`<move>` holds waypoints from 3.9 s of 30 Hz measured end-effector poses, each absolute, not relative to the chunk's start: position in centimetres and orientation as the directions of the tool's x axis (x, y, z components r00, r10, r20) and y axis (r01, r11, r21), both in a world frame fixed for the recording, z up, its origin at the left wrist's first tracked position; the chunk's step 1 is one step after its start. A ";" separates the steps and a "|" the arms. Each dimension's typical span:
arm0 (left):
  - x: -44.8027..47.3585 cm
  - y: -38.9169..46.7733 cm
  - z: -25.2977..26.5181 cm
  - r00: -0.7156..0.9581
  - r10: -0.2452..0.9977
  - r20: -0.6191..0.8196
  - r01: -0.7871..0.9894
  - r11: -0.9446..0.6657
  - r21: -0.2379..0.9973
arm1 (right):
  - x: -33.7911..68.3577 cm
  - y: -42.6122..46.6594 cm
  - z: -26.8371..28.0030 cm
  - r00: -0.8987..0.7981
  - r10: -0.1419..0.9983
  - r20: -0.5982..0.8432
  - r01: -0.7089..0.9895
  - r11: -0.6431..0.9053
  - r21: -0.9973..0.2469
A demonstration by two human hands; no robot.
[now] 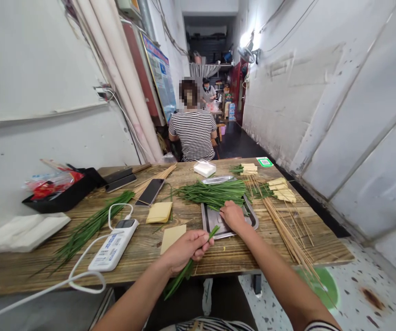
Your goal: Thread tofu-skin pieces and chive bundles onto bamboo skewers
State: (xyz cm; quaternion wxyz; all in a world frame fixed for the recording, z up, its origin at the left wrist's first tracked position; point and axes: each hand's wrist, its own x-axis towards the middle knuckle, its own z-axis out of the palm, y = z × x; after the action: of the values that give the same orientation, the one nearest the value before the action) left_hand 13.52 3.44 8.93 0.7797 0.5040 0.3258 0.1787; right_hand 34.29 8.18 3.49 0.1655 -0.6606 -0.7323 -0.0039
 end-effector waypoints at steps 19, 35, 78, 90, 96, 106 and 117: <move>15.0 4.0 7.3 0.279 0.927 -0.252 -0.514 0.366 0.776 | 24.4 -0.3 6.6 0.283 0.865 0.414 0.585 0.186 -0.790; 15.6 3.0 5.8 0.189 0.973 -0.133 -0.464 0.208 0.861 | 23.3 -0.2 5.2 0.284 0.853 0.437 0.588 0.205 -0.782; 13.5 2.7 6.6 0.611 0.737 -0.289 0.129 0.268 0.955 | 29.2 1.0 7.2 -0.067 0.989 -0.135 -0.074 -0.140 -0.987; 12.9 2.6 7.4 0.609 0.740 -0.287 0.295 0.124 0.947 | 29.9 -0.7 10.1 -0.477 0.842 0.251 0.821 0.529 -0.216; 12.5 2.9 7.6 0.674 0.706 -0.214 0.343 -0.042 0.938 | 28.6 0.1 9.5 -0.615 0.777 0.134 0.788 0.606 0.106; 10.9 5.1 10.7 0.709 0.629 -0.319 0.331 0.102 0.938 | 31.2 2.0 12.5 -0.636 0.748 0.189 0.766 0.641 0.037; 11.8 5.9 10.0 0.675 0.702 -0.229 0.399 -0.086 0.913 | 29.2 2.1 13.3 -0.609 0.793 0.021 0.793 0.609 -0.003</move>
State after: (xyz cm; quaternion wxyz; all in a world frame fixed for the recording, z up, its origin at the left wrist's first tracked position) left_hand 11.78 5.95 10.01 0.5593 0.7242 0.3800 0.1351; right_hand 29.23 2.12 13.26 0.0100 -0.4422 -0.8969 -0.0033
